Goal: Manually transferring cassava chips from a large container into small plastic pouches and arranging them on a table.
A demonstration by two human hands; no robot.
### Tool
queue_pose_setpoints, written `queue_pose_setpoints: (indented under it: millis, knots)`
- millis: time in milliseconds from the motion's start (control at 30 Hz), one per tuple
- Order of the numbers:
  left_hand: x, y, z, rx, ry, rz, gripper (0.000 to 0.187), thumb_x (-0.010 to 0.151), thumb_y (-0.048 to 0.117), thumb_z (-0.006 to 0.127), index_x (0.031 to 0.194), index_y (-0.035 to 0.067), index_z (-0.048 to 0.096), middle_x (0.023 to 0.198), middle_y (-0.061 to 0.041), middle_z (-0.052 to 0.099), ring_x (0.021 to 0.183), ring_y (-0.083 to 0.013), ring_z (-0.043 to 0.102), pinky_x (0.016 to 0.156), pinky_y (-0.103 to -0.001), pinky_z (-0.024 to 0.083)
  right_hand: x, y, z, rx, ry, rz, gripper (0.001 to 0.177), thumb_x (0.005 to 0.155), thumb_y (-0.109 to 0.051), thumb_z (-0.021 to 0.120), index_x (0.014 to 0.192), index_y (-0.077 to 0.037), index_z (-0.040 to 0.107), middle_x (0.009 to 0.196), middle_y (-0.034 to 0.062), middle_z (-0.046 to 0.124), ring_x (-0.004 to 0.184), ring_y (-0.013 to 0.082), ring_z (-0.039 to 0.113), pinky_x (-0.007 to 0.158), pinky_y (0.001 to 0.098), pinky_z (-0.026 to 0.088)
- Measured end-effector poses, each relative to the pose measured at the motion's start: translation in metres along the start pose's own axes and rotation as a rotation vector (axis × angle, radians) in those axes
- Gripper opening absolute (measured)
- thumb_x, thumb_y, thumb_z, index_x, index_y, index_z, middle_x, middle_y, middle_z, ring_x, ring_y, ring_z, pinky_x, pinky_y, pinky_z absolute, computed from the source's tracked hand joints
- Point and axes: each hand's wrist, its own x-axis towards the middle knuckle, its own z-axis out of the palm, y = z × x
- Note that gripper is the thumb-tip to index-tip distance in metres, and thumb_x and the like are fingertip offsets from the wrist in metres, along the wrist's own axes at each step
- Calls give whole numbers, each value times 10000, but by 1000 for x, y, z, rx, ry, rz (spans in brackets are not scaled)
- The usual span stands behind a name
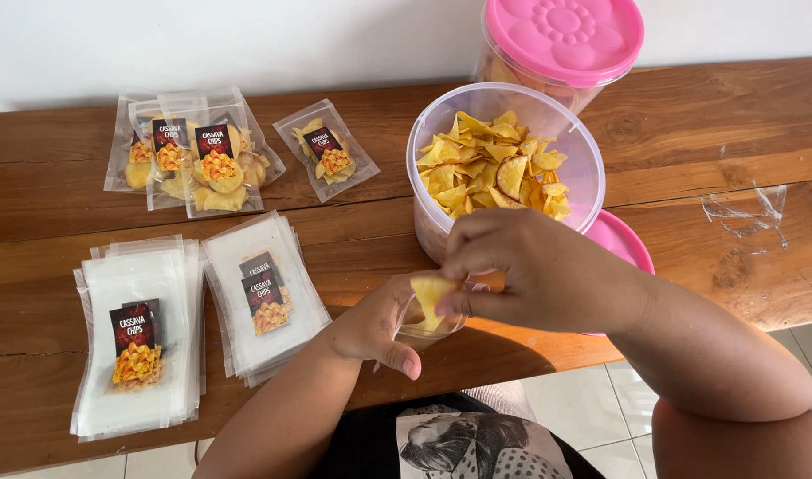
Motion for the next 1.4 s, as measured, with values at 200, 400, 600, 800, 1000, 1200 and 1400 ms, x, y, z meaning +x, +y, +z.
queue_pose_setpoints:
  millis: [200,400,600,800,1000,1200,1400]
  knots:
    - [-2,-16,-4,81,93,233,708,908,367,830,1479,127,486,1352,-82,618,850,-87,588,972,-303,547,-20,23,-31,-228,214,6,231,898,-45,712,1123,-94,732,957,16,764,839,140,730,763,279,550]
    - [-7,-25,-2,9,239,189,723,836,262,886,1423,84,503,1427,-141,587,1271,-304,617,1094,-452,528,0,82,-31,-406,66,701,473,826,-406,762,1256,-218,701,1283,75,611,1105,279,628,945,470,475]
    - [1,-28,-2,-24,298,49,902,676,305,942,1404,-11,512,1249,-196,668,1178,-257,628,1058,-422,493,12,96,-17,-502,-69,684,638,786,-358,850,1346,-142,634,1293,231,588,1181,427,621,982,500,536]
    - [0,-28,-5,-14,189,3,940,721,421,903,1436,-8,469,1277,-215,633,1206,-297,591,1081,-454,447,4,104,-18,-494,44,627,379,862,-172,773,1232,-138,701,1159,186,678,1086,381,688,884,463,586]
    - [-1,-14,0,-81,95,-30,799,919,496,824,1466,88,410,1432,-238,538,1329,-336,537,1170,-466,399,-8,111,-28,-298,281,480,418,775,-115,744,1180,-213,713,1046,61,664,829,224,631,814,386,490]
    - [2,-6,3,-62,113,-69,832,900,529,813,1448,35,428,1399,-229,560,1269,-309,563,1122,-449,422,-15,99,-37,-150,362,592,482,778,-119,805,1228,-241,684,939,-13,715,830,155,633,795,309,488]
    - [2,-8,2,-62,103,-56,836,914,537,803,1456,29,420,1400,-226,554,1277,-308,558,1124,-447,420,-15,96,-39,-5,494,553,374,768,-158,878,1115,-172,740,924,-18,751,816,95,677,823,229,547]
